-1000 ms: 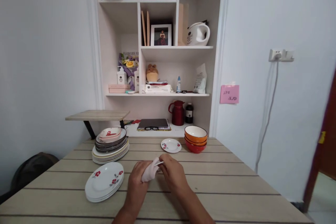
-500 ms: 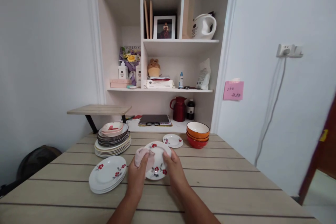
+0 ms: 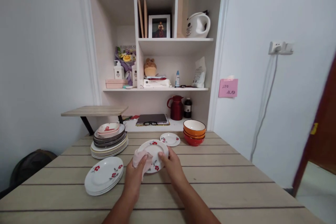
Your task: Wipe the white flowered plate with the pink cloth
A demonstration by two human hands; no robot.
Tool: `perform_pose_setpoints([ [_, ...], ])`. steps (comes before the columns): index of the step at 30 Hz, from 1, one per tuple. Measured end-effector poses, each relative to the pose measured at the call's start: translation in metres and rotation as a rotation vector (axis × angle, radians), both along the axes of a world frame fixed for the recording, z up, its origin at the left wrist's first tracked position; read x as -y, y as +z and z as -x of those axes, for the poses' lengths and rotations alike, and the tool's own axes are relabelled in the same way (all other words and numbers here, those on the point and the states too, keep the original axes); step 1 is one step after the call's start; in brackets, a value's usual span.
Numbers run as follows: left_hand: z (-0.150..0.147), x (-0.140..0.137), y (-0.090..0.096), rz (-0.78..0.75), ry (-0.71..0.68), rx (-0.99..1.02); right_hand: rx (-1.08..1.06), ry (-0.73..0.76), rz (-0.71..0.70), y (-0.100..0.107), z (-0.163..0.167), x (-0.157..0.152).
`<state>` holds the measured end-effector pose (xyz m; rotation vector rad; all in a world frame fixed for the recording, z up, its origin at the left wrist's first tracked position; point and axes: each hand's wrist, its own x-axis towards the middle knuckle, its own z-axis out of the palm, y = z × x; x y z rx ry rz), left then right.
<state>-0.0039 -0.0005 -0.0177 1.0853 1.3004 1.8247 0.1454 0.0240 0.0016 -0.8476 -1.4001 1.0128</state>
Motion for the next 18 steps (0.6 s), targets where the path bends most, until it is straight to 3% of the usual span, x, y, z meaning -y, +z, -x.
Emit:
perform_pose_setpoints([
  [6, 0.0, 0.002, 0.004, -0.194, 0.013, -0.232, 0.296, -0.189, -0.297, 0.008, -0.02, -0.006],
  [13, 0.003, 0.006, 0.007, -0.479, 0.137, -0.632, 0.534, -0.309, -0.449, 0.011, -0.019, 0.002],
  [18, 0.005, 0.007, 0.007, -0.502, 0.152, -0.755, 0.694, -0.281, -0.516, 0.013, -0.023, 0.0],
])
